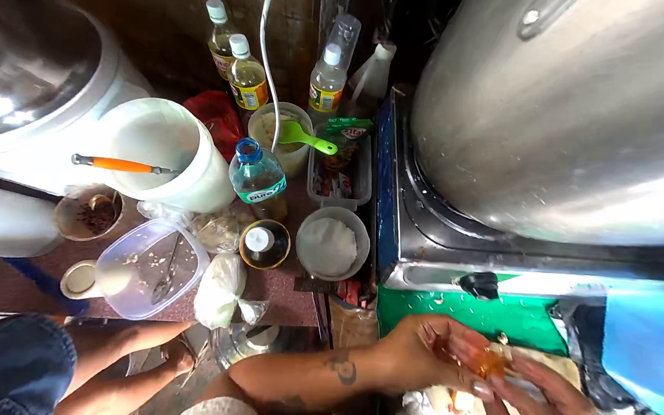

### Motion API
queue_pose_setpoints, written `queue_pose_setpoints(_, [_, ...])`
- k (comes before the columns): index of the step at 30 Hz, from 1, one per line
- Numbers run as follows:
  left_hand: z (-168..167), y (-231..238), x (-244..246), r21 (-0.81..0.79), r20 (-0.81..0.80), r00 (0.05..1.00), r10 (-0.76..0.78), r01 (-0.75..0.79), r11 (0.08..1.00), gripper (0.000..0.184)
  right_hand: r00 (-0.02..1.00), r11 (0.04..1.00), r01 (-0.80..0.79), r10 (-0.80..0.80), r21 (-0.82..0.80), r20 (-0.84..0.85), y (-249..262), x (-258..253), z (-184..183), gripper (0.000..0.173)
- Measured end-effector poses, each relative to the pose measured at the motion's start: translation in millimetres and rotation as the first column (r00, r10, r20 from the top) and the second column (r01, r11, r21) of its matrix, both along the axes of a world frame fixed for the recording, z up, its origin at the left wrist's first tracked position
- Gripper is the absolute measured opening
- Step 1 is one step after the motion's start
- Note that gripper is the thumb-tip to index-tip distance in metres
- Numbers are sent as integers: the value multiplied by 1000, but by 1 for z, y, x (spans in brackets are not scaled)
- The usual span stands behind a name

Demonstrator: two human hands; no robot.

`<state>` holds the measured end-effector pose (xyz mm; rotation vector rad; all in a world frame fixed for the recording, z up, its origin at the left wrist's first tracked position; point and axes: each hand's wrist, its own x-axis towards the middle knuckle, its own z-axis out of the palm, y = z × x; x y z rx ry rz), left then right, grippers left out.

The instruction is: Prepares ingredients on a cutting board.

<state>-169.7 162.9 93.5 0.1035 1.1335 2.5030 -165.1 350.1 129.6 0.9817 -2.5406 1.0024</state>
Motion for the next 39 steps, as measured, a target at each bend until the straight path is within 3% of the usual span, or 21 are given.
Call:
queue_pose_setpoints(6, [22,2,22,-4,-8,999,-41,41,999,32,993,998,-9,2,-59,-121,15,18,5,8])
queue_pose_setpoints(12, [41,9,57,40,36,995,-94,93,995,29,999,987,-10,3,-162,-42,22,55,31,6])
queue_pose_setpoints(17, [62,16,92,-91,31,997,-69,72,993,34,987,986,-66,42,-155,-157,32,88,42,7])
queue_pose_setpoints(20, [73,23,112,-93,-7,1000,-12,12,996,36,977,992,-39,13,-120,-211,36,108,47,6])
queue_pose_setpoints(25, [107,52,149,-21,207,955,211,-211,977,43,858,964,124,-225,-237,-463,36,130,22,7])
queue_pose_setpoints(27, [105,61,159,-22,168,950,262,-262,965,45,887,943,113,-237,-313,-395,37,137,16,6])
queue_pose_setpoints(30, [82,60,163,-137,-280,912,299,-346,928,50,974,907,65,-149,-415,-173,44,147,22,19])
queue_pose_setpoints(32, [78,57,164,-235,-461,856,235,-373,898,50,978,917,70,-140,-392,-153,47,150,29,26])
queue_pose_setpoints(35, [83,59,169,-298,-485,860,157,-331,895,50,963,919,81,-173,-386,-209,49,147,36,14])
queue_pose_setpoints(37, [83,61,171,-334,-452,882,134,-307,891,50,991,870,113,-134,-479,-10,49,151,42,11])
queue_pose_setpoints(39, [84,61,171,-374,-414,904,109,-278,885,52,952,750,238,-54,-618,302,46,157,50,12])
